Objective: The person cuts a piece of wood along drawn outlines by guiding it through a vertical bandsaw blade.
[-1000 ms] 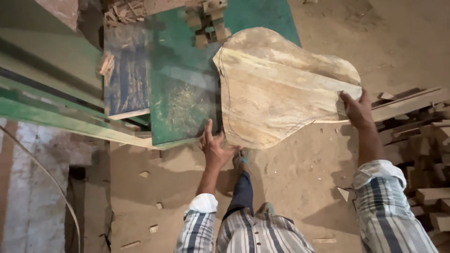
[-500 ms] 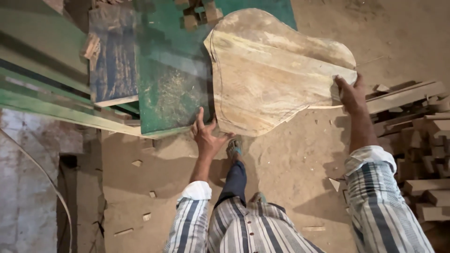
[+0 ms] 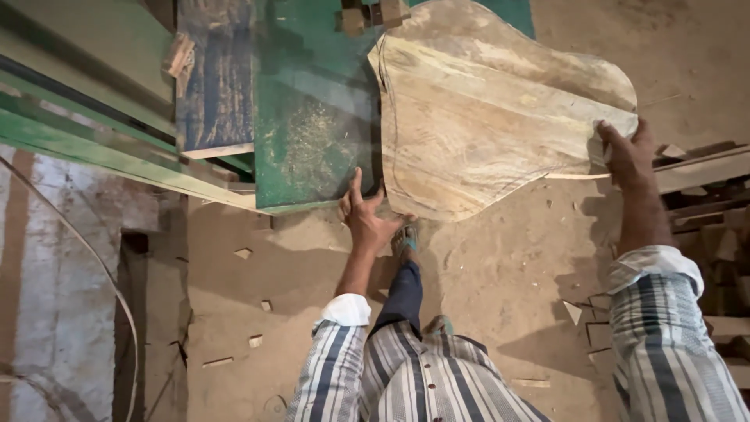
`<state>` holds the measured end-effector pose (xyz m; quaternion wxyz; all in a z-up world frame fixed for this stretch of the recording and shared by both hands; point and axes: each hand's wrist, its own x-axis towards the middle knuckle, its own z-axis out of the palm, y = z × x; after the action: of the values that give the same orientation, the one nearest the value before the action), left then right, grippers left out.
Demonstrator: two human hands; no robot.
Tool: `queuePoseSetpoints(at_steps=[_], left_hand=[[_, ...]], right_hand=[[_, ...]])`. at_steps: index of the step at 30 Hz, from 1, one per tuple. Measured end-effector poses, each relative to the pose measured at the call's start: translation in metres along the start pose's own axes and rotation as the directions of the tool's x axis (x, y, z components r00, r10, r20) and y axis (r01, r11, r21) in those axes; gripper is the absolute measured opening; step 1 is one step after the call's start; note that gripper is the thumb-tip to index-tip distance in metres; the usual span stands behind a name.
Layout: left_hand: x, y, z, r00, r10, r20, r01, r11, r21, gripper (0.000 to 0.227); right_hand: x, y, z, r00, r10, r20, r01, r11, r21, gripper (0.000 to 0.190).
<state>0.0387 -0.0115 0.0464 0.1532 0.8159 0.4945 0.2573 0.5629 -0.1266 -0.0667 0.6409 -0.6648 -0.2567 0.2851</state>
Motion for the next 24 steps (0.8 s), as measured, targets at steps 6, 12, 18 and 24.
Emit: queuePoseSetpoints(at_steps=[6, 12, 18, 24], left_hand=[[-0.003, -0.01, 0.006, 0.998, 0.059, 0.003, -0.059, 0.998, 0.018, 0.093], [-0.006, -0.015, 0.013, 0.996, 0.093, -0.015, -0.092, 0.995, 0.041, 0.096], [-0.006, -0.004, 0.011, 0.995, 0.065, -0.075, -0.064, 0.998, 0.017, 0.092], [-0.005, -0.002, 0.019, 0.997, 0.019, -0.072, -0.016, 0.999, 0.041, 0.089]], right_hand=[[-0.009, -0.019, 0.002, 0.996, 0.079, -0.044, -0.084, 0.989, -0.124, 0.062], [-0.01, -0.028, 0.008, 0.995, 0.093, -0.041, -0.097, 0.989, -0.109, 0.066], [-0.012, -0.04, 0.013, 0.996, 0.088, -0.006, -0.088, 0.994, -0.064, 0.061], [0.009, -0.027, 0.007, 0.998, 0.046, 0.035, -0.044, 0.997, -0.059, 0.059]])
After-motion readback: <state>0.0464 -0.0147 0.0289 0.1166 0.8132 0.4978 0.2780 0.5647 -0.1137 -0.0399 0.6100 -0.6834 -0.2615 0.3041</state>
